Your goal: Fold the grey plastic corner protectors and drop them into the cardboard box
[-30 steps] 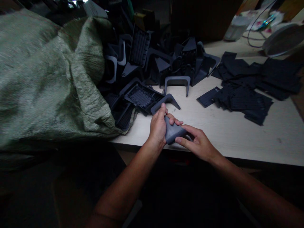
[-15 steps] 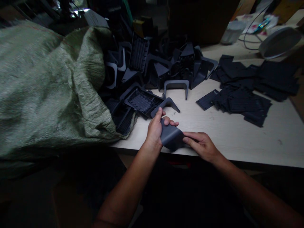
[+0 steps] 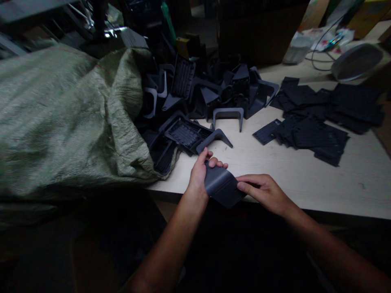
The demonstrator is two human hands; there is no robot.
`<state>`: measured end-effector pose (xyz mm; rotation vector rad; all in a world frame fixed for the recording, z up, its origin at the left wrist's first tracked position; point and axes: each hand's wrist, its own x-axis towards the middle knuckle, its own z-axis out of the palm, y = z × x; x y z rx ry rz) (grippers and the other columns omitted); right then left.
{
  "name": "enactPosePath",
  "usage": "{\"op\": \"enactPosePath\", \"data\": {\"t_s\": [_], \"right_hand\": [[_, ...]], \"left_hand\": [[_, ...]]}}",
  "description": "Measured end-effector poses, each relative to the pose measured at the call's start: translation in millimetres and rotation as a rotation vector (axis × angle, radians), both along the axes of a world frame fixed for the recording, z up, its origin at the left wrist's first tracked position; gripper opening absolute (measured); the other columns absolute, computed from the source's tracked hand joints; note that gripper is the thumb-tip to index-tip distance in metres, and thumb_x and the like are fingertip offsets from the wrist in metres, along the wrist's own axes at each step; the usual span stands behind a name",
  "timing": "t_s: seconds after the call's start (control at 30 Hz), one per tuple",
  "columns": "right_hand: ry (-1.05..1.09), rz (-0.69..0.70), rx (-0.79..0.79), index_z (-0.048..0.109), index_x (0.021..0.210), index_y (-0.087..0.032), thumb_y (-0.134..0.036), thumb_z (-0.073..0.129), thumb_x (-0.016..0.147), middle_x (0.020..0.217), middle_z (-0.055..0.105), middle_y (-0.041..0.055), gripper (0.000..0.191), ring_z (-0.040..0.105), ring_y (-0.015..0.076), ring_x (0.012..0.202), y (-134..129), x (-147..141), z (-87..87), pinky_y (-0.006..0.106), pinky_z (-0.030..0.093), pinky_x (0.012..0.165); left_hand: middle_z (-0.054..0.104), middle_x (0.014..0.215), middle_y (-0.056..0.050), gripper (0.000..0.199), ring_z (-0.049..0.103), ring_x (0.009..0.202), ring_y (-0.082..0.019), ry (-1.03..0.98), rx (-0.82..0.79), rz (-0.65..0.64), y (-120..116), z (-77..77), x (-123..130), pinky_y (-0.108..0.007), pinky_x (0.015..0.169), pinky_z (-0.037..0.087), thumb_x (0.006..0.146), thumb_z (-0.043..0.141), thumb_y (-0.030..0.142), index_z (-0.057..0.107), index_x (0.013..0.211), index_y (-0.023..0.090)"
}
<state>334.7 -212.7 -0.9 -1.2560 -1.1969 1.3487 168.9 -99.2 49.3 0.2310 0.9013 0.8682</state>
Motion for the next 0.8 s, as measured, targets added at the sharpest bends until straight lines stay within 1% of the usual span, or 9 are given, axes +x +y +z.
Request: {"op": "enactPosePath", "data": {"t_s": [0.1,0.17,0.3,0.37,0.47,0.57,0.63,0.7,0.8], "right_hand": [[-0.025,0.039,0.055,0.082,0.118,-0.023,-0.049,0.072,0.1,0.109,0.08,0.0059,0.034,0.074,0.0261,0.101,-4,-4,9.3,0.034,0.057,0.091],[-0.039,0.067,0.107,0.079,0.124,-0.023,-0.048,0.07,0.102,0.113,0.078,0.0046,0.035,0.071,0.0251,0.104,-7,-8,14.5,0.032,0.054,0.093],[-0.013,0.066,0.131,0.076,0.114,-0.021,-0.049,0.063,0.106,0.104,0.073,0.0023,0.032,0.066,0.0225,0.101,-10,-17,15.5,0.028,0.049,0.091],[0.003,0.068,0.107,0.076,0.11,-0.021,-0.05,0.063,0.106,0.102,0.071,0.0018,0.032,0.064,0.0217,0.099,-11,-19,13.8,0.027,0.048,0.089],[0.017,0.092,0.084,0.076,0.115,-0.022,-0.05,0.063,0.106,0.106,0.073,0.0023,0.033,0.065,0.0221,0.099,-12,-18,12.3,0.028,0.049,0.09],[0.028,0.083,0.082,0.076,0.122,-0.023,-0.049,0.059,0.108,0.112,0.074,0.0031,0.034,0.067,0.0236,0.106,-12,-16,12.1,0.03,0.049,0.097],[0.037,0.068,0.066,0.078,0.12,-0.024,-0.049,0.061,0.107,0.111,0.075,0.0032,0.033,0.068,0.0243,0.107,-12,-15,12.9,0.031,0.049,0.098],[0.052,0.052,0.035,0.08,0.112,-0.022,-0.05,0.062,0.106,0.103,0.075,0.0037,0.034,0.068,0.0241,0.1,-13,-14,14.7,0.031,0.051,0.091],[0.088,0.001,-0.075,0.079,0.09,-0.019,-0.058,0.065,0.102,0.082,0.071,0.0036,0.043,0.064,0.0194,0.074,-13,-11,18.7,0.027,0.048,0.065]], "left_hand": [[0.044,0.045,0.009,0.028,0.059,0.048,-0.015,-0.006,0.135,-0.05,-11,8.6,2,-0.029,0.064,0.06,0.108,0.049,0.039,0.053,0.086,0.022],[0.047,0.047,0.009,0.026,0.062,0.049,-0.016,0.061,0.256,-0.059,-19,12.4,6,-0.031,0.065,0.061,0.104,0.056,0.045,0.053,0.09,0.023],[0.051,0.049,0.008,0.031,0.063,0.051,-0.017,0.14,0.402,-0.037,-32,12.3,11,-0.032,0.066,0.061,0.099,0.062,0.051,0.052,0.092,0.023],[0.051,0.049,0.008,0.033,0.065,0.052,-0.018,0.149,0.398,-0.048,-34,9.7,11,-0.032,0.065,0.061,0.098,0.063,0.054,0.052,0.092,0.023],[0.049,0.048,0.009,0.034,0.067,0.053,-0.019,0.142,0.346,-0.066,-30,7.1,6,-0.032,0.065,0.061,0.096,0.065,0.055,0.054,0.094,0.023],[0.047,0.048,0.01,0.028,0.065,0.053,-0.017,0.087,0.236,-0.043,-24,6.2,1,-0.032,0.068,0.061,0.097,0.064,0.049,0.053,0.093,0.023],[0.047,0.049,0.01,0.025,0.065,0.054,-0.017,0.034,0.169,-0.034,-20,3.2,-1,-0.033,0.071,0.061,0.097,0.064,0.045,0.053,0.092,0.023],[0.053,0.052,0.007,0.025,0.066,0.056,-0.017,0.032,0.148,-0.042,-17,-4.0,-3,-0.032,0.07,0.059,0.096,0.064,0.045,0.054,0.094,0.022],[0.067,0.062,0.001,0.029,0.067,0.058,-0.017,0.233,0.283,-0.019,-15,-22.1,-8,-0.026,0.062,0.052,0.093,0.065,0.047,0.059,0.102,0.019]]}}
